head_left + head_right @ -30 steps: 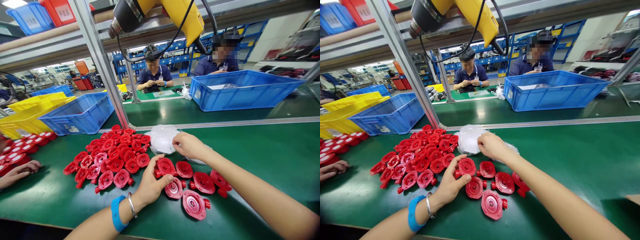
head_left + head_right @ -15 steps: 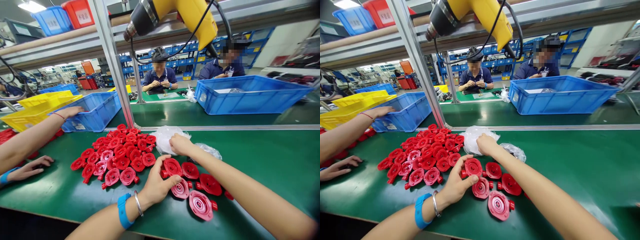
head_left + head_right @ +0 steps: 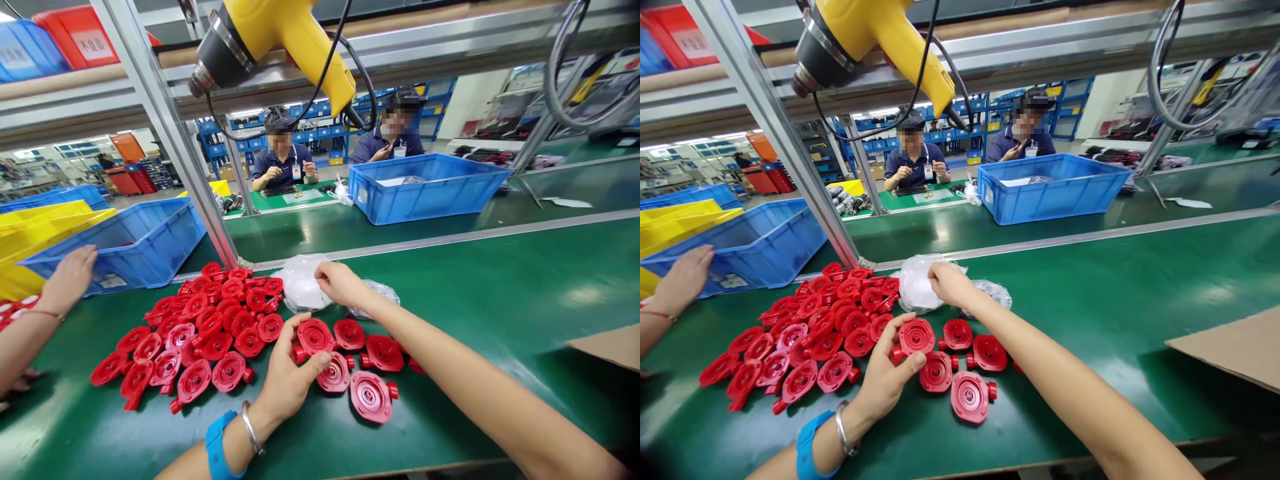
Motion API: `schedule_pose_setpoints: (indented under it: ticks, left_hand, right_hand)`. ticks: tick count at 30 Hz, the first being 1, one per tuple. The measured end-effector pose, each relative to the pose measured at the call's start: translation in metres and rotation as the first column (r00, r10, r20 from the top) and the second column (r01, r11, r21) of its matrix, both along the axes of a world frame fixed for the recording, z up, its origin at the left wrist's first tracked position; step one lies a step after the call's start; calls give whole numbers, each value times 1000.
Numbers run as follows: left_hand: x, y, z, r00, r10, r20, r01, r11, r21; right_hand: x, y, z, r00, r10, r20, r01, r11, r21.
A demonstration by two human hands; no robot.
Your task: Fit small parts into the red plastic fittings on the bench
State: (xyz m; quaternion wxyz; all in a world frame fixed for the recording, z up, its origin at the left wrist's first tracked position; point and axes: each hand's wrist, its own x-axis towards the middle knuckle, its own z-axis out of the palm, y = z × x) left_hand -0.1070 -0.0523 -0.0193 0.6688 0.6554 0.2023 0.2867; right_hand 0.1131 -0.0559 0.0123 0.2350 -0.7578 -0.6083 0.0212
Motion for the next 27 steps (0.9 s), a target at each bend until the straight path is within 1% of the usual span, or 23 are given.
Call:
schedule_pose_setpoints:
  ticks: [3,5,7,9,10,12,14,15,18,21,24,27]
  left_hand:
    - [-3,-1,4,999,9,35,-9,1000,5]
    - [-5,-2,7,998,-7,55,8,1000,-2]
    - [-6,-4,8,998,-22,61,23,1000,-10]
    - [-8,-4,6,998,-20,57,18,999,26]
    - [-8,-4,4,998,-13,55,10,998,67]
    - [-10,-3,-1,999,-1,44,-7,984,176]
    - [-11,-1,-4,999,13,33,-21,959,282]
    - [-11,-1,-5,999,21,32,-30,944,328]
    - [-12,0,-5,997,42,69,-69,890,451]
    - [-12,0,-2,991,47,124,-107,836,539]
    - [-11,1,1,989,54,138,-126,802,584]
    - [-11,1,1,990,66,126,-129,790,600]
  right_hand:
    - [-6,-35,8,994,28,-104,-18,995,95]
    - [-12,-59,12,971,82,-223,-39,980,194]
    - [-18,-79,16,919,187,-347,-78,949,307]
    - [-25,-91,19,866,326,-379,-168,904,394]
    - [-28,-94,20,849,396,-348,-236,876,421]
    - [-35,-96,20,818,519,-250,-365,802,473]
    - [-41,-95,17,798,582,-158,-440,741,508]
    - [-44,-93,15,799,589,-124,-457,727,512]
    - [-48,-90,9,816,575,-60,-473,723,502]
    - [-49,-88,4,820,572,-21,-487,716,501]
    - [-50,-87,1,821,571,8,-494,704,510]
    - [-52,-87,-1,833,551,54,-498,703,508]
